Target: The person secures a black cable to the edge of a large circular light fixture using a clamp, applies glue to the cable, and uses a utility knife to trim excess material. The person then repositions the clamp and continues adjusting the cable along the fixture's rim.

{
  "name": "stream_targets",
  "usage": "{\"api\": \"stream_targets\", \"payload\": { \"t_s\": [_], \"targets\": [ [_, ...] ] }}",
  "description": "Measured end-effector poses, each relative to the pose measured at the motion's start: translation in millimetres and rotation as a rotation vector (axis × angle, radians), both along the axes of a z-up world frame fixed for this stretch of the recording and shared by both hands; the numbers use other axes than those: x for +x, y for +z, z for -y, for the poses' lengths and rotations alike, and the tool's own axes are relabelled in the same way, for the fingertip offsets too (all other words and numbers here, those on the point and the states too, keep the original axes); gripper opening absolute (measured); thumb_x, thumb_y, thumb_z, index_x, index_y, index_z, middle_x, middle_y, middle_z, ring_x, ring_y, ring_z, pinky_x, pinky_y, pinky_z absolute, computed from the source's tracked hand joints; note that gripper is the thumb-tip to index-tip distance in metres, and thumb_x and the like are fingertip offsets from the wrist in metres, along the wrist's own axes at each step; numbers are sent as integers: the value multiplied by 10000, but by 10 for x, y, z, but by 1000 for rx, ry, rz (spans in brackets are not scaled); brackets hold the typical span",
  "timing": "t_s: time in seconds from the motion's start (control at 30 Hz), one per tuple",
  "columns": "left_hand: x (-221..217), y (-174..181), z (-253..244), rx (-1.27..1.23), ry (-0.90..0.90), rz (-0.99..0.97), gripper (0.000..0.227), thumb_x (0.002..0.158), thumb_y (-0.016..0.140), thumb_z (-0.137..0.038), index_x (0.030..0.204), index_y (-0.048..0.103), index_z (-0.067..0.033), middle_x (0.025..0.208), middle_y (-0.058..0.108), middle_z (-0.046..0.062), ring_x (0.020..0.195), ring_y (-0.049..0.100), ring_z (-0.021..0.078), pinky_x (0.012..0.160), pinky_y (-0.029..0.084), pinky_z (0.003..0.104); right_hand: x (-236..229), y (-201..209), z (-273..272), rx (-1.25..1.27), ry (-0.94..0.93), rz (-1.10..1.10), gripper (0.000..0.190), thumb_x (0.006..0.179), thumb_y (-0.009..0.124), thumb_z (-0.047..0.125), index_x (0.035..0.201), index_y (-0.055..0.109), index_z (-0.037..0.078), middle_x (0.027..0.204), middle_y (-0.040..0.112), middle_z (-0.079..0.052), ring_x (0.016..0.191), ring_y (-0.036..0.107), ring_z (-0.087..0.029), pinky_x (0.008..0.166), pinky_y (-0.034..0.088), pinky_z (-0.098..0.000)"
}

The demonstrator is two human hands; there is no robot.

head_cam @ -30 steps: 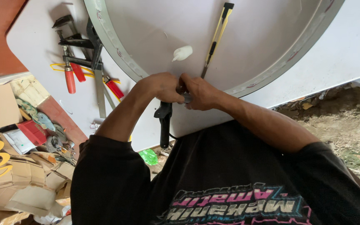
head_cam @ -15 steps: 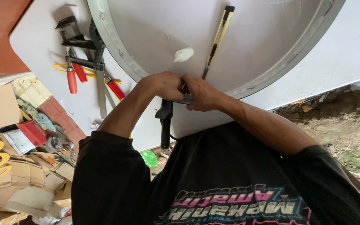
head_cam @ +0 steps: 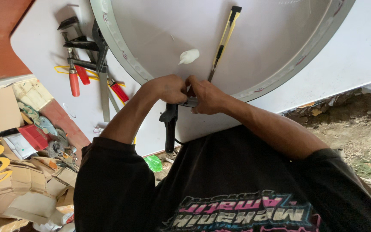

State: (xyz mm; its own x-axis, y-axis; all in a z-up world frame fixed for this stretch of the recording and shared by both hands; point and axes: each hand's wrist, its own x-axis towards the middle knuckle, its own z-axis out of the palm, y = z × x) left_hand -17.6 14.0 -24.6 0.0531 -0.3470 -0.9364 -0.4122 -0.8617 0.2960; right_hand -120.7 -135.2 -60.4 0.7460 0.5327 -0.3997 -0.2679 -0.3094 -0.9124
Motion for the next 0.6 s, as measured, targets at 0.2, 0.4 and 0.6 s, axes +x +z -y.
{"api": "stream_targets", "payload": {
  "t_s": [0.2,0.4,0.6],
  "targets": [
    [34,175,78,-20,-52,58,417,769,625,-366,1001,794,-63,978,761,178,1014,714,383,862,575,469,-20,-72,-3,-58,10,52,872,687,942,114,1313,363,-71,1009,702,-317,882,710,-438,694,578,-480],
    [29,322,122,-74,11,38,365,777,623,-276,1039,754,-58,990,745,187,988,698,401,844,568,482,-46,-87,-23,-93,2,84,857,687,962,169,1273,379,-57,986,695,-303,856,710,-428,670,585,-462],
    [26,148,72,-87,-28,55,270,737,648,-237,969,733,-128,910,738,118,910,707,341,775,574,440,-15,-46,5,-80,12,54,788,667,963,161,1180,389,-7,961,698,-251,810,709,-405,635,578,-463]
  ]
}}
